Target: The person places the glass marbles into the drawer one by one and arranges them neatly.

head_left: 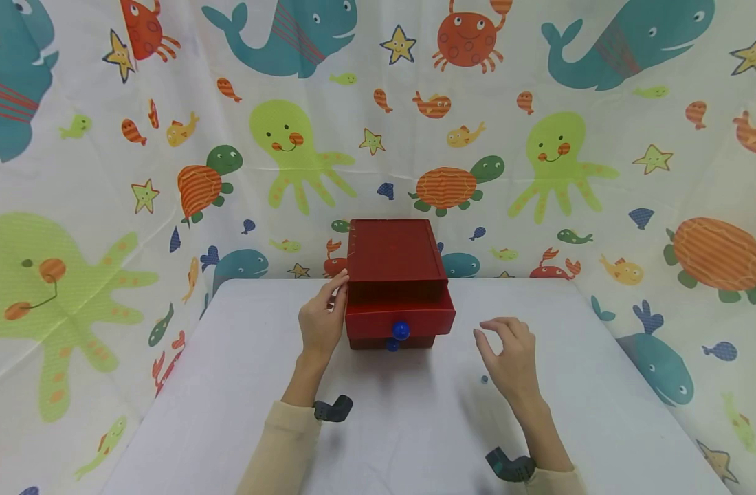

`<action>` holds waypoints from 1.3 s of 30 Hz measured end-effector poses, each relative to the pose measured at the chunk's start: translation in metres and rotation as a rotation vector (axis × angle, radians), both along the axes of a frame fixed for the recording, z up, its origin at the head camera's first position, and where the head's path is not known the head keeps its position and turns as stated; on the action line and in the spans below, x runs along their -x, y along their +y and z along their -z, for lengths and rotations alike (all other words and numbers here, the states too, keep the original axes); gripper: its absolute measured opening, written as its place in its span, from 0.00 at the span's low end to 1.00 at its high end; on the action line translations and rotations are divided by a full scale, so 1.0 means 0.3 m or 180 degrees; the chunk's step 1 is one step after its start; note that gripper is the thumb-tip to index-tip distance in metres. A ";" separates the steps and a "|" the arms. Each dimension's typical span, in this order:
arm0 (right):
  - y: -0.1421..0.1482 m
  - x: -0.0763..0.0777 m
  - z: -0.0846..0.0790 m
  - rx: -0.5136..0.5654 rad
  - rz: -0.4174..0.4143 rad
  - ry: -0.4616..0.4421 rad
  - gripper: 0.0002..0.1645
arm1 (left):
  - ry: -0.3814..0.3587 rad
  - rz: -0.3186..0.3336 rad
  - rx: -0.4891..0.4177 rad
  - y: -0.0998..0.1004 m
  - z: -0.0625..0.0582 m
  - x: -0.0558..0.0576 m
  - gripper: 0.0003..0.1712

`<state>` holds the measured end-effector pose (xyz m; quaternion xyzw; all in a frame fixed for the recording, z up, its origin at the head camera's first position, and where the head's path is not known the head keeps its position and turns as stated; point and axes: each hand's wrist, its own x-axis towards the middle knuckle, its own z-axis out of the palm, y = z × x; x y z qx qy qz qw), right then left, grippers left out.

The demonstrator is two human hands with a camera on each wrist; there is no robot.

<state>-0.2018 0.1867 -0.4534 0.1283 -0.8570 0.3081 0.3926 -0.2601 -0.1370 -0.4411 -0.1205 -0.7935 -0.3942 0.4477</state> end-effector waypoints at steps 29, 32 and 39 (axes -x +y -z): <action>0.045 0.003 0.106 -0.0059 0.0062 -0.0123 0.09 | 0.0048 0.0028 -0.0002 -0.006 0.001 0.004 0.15; 0.051 0.006 0.116 -0.0087 0.0050 -0.0089 0.09 | 0.0049 0.0032 -0.0013 -0.006 0.002 0.003 0.15; 0.062 0.001 0.141 -0.0136 0.0070 -0.0063 0.09 | 0.0052 0.0027 -0.0009 -0.005 -0.001 0.001 0.14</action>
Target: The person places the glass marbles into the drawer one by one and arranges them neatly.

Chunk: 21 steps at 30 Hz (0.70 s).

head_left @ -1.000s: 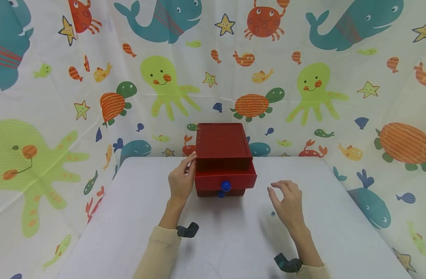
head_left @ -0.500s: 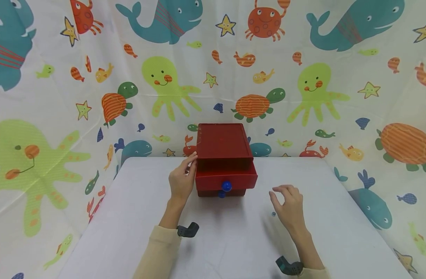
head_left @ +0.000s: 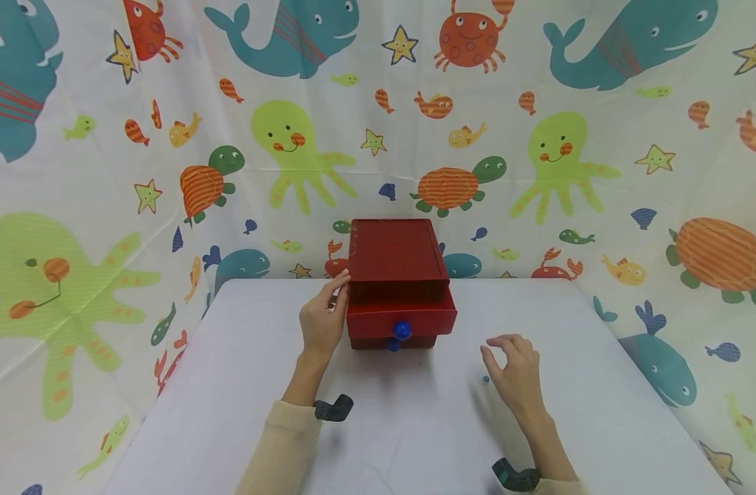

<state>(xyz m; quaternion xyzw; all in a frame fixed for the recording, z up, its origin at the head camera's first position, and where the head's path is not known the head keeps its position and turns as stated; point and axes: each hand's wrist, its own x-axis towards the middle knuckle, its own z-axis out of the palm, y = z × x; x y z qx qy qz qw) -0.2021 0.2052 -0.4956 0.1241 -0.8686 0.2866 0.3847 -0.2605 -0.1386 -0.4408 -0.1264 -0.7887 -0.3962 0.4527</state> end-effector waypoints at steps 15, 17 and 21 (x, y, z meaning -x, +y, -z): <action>0.021 -0.016 0.052 -0.0064 0.0190 -0.0127 0.10 | -0.0001 0.0007 -0.0007 0.002 -0.005 -0.007 0.14; 0.025 -0.018 0.061 -0.0069 0.0200 -0.0151 0.10 | -0.0015 0.0016 -0.0005 0.003 -0.007 -0.008 0.14; 0.035 -0.020 0.080 -0.0097 0.0219 -0.0172 0.10 | -0.0057 0.0038 -0.0017 0.003 -0.007 -0.008 0.14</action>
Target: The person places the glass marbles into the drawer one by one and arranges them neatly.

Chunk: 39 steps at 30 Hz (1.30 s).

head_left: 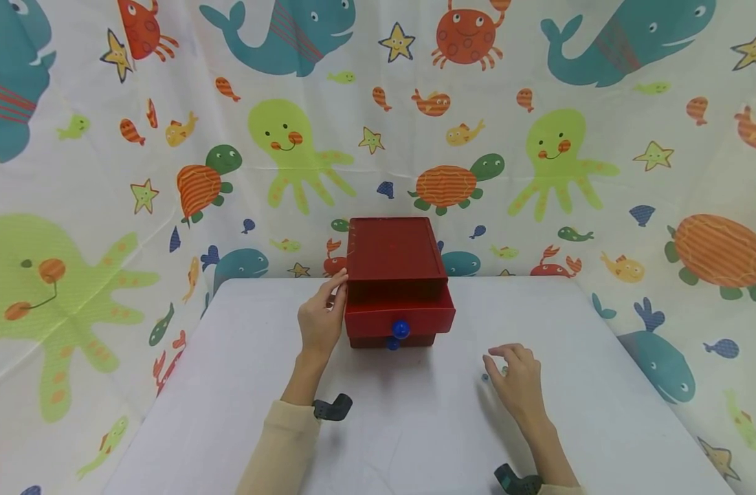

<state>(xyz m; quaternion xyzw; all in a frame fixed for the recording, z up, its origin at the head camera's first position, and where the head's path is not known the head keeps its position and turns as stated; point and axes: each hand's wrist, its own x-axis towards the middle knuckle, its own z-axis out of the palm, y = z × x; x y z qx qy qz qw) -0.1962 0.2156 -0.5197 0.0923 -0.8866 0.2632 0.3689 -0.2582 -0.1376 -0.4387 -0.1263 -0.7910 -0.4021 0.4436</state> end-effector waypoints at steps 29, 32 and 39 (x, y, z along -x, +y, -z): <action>0.023 -0.012 0.073 -0.0140 0.0009 -0.0357 0.09 | -0.0002 -0.0083 0.0073 -0.002 -0.003 0.006 0.14; 0.023 -0.018 0.073 -0.0110 0.0021 -0.0487 0.08 | 0.0018 -0.0092 0.0101 -0.002 -0.002 0.007 0.14; 0.023 -0.021 0.075 -0.0088 0.0074 -0.0776 0.07 | 0.0157 -0.0110 0.0238 -0.003 0.008 0.008 0.18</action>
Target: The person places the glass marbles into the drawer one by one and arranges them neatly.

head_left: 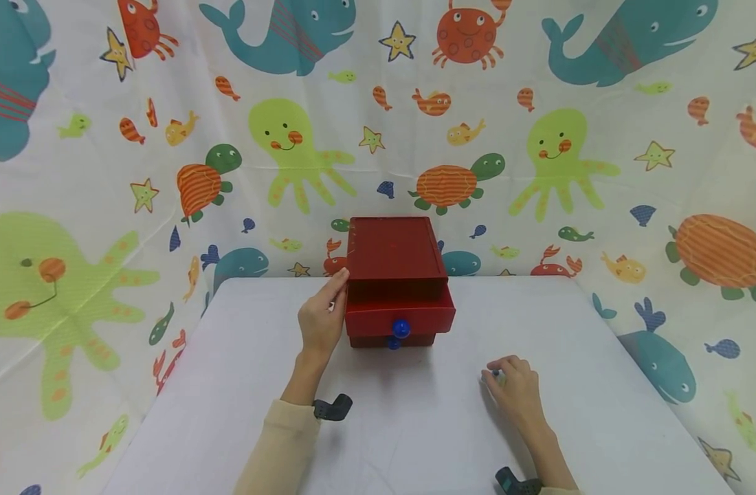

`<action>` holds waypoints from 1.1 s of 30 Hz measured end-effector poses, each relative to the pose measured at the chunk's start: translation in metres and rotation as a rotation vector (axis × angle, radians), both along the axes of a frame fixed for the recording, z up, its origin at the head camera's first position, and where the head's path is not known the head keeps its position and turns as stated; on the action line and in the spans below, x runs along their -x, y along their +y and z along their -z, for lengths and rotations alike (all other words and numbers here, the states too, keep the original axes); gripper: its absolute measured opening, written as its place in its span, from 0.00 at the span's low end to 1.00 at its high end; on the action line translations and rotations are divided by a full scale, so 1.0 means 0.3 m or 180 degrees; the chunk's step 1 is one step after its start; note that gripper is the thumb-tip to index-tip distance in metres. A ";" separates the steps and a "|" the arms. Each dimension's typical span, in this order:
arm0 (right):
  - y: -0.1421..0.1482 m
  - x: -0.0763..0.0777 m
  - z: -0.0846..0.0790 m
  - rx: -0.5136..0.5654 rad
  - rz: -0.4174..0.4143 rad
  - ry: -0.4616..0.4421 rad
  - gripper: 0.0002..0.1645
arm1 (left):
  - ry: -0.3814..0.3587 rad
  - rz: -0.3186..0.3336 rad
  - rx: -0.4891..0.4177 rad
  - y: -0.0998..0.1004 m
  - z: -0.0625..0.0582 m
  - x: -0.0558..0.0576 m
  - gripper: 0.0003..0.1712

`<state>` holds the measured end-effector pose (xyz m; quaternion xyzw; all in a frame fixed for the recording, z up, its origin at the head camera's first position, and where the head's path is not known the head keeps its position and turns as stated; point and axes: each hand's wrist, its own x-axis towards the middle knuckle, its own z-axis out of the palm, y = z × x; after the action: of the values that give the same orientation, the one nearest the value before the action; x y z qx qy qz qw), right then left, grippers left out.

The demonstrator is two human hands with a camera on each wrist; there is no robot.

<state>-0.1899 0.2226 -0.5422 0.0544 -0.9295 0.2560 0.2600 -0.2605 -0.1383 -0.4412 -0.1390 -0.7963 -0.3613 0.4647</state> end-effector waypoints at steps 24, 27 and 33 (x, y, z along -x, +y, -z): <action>-0.013 0.001 0.001 -0.0183 0.0078 -0.0366 0.08 | -0.0054 0.0073 -0.0035 -0.004 -0.003 0.003 0.18; -0.012 0.002 0.004 -0.0216 0.0067 -0.0427 0.08 | -0.0111 0.0098 -0.0053 -0.007 -0.003 0.002 0.18; -0.016 0.000 0.008 -0.0364 0.0045 -0.0249 0.06 | -0.0120 0.0103 -0.0050 -0.008 -0.007 0.000 0.17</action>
<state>-0.1898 0.2178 -0.5446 0.0525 -0.9524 0.2026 0.2219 -0.2605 -0.1407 -0.4392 -0.1413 -0.7997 -0.3776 0.4448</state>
